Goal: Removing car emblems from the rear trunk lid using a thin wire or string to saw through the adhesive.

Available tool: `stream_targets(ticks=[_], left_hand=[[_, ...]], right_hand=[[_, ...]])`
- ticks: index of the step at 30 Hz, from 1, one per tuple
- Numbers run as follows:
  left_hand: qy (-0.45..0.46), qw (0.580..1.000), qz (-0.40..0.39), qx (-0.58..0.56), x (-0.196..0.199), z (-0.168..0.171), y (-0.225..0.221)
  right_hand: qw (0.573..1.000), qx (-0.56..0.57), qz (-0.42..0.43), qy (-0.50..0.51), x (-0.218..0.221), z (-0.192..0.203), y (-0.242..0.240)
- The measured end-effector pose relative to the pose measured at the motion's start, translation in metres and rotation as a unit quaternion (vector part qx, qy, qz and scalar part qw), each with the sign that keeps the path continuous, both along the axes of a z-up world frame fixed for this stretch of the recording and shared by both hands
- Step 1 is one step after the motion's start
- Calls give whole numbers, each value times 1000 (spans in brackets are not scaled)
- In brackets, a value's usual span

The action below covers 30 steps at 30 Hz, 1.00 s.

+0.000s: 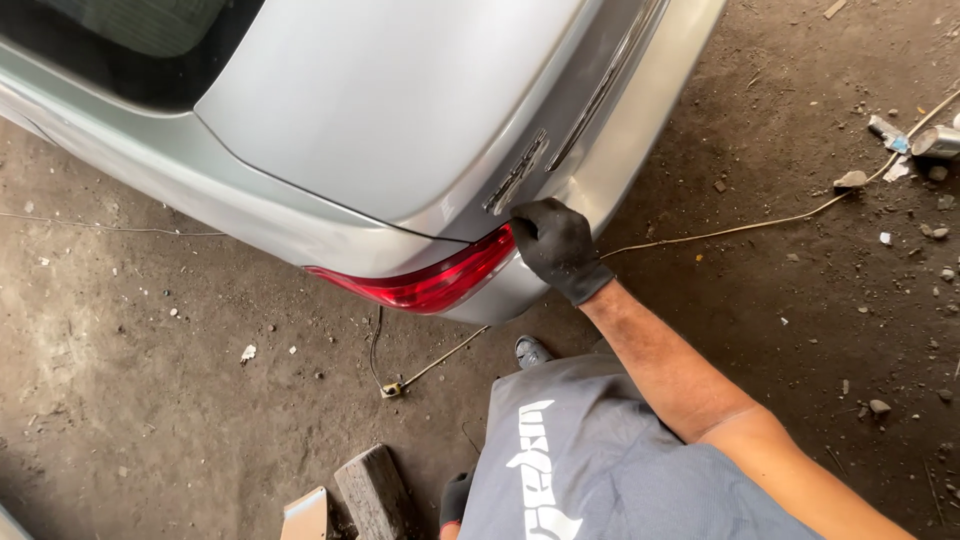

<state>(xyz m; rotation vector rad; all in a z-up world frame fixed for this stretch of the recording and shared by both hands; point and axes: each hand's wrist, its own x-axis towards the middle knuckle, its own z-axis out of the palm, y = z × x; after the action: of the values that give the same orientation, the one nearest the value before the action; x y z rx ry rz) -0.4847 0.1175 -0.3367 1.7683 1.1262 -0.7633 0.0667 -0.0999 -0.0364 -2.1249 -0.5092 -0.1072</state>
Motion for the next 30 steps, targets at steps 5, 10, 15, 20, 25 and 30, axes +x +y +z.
stream_targets(ticks=[5,10,15,20,25,30], left_hand=[[-75,983,151,-67,3,-26,2],[-88,957,259,-93,6,-22,20],[3,931,343,-122,-2,-9,48],[77,950,285,-99,-17,-19,56],[95,955,271,-79,-11,-15,47],[19,962,267,-54,3,-30,40]], right_hand=[[998,30,-28,41,-2,-4,19],[945,35,-81,314,4,17,32],[908,101,-115,389,3,35,42],[908,123,-122,382,7,15,45],[906,171,-129,365,16,-39,44],[969,-189,-53,-149,30,-98,36]])
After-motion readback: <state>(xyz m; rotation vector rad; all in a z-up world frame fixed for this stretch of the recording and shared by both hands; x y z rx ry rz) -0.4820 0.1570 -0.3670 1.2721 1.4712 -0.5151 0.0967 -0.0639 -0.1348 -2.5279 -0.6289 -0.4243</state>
